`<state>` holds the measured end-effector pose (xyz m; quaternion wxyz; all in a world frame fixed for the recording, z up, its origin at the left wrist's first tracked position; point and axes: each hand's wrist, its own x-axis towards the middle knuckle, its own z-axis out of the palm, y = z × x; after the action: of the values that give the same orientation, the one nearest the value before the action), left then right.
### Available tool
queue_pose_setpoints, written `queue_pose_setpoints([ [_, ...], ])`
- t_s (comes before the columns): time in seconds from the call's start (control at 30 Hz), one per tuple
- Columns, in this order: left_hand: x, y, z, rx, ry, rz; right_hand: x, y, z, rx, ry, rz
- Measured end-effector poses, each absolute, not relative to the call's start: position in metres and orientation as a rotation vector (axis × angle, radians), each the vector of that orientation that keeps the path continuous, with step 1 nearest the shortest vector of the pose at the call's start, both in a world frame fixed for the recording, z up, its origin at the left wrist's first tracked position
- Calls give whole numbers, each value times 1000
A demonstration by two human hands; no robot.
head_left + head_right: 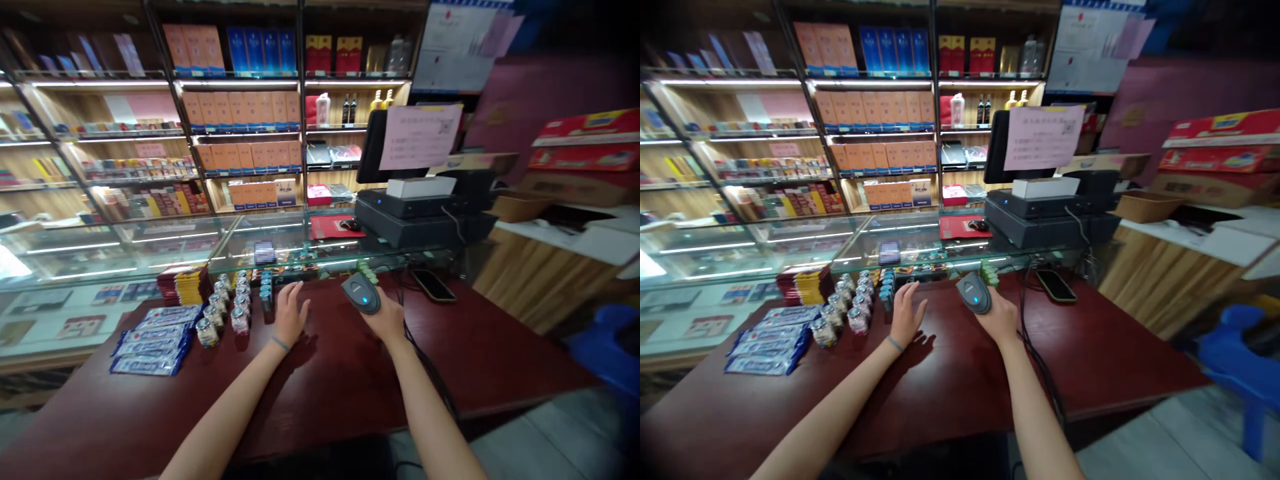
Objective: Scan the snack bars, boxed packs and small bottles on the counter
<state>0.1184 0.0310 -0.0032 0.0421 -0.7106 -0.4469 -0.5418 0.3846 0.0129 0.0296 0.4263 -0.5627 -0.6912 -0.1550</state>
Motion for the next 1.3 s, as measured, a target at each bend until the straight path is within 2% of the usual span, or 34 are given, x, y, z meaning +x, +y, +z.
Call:
queue_pose_setpoints([
  [0.33, 258, 78, -13, -2639, -1493, -1966, 441, 16, 39, -1879, -1345, -293],
  [0.63, 319, 94, -25, -2686, -1560, -1952, 452, 16, 40, -1947, -1217, -258],
  [0.97, 314, 86, -17, -2595, -1562, -2103, 447, 13, 38, -1853, -1294, -355],
  [1.3, 196, 66, -7, -2079, -1697, -2938, 415, 14, 33, -1654, -1540, -489],
])
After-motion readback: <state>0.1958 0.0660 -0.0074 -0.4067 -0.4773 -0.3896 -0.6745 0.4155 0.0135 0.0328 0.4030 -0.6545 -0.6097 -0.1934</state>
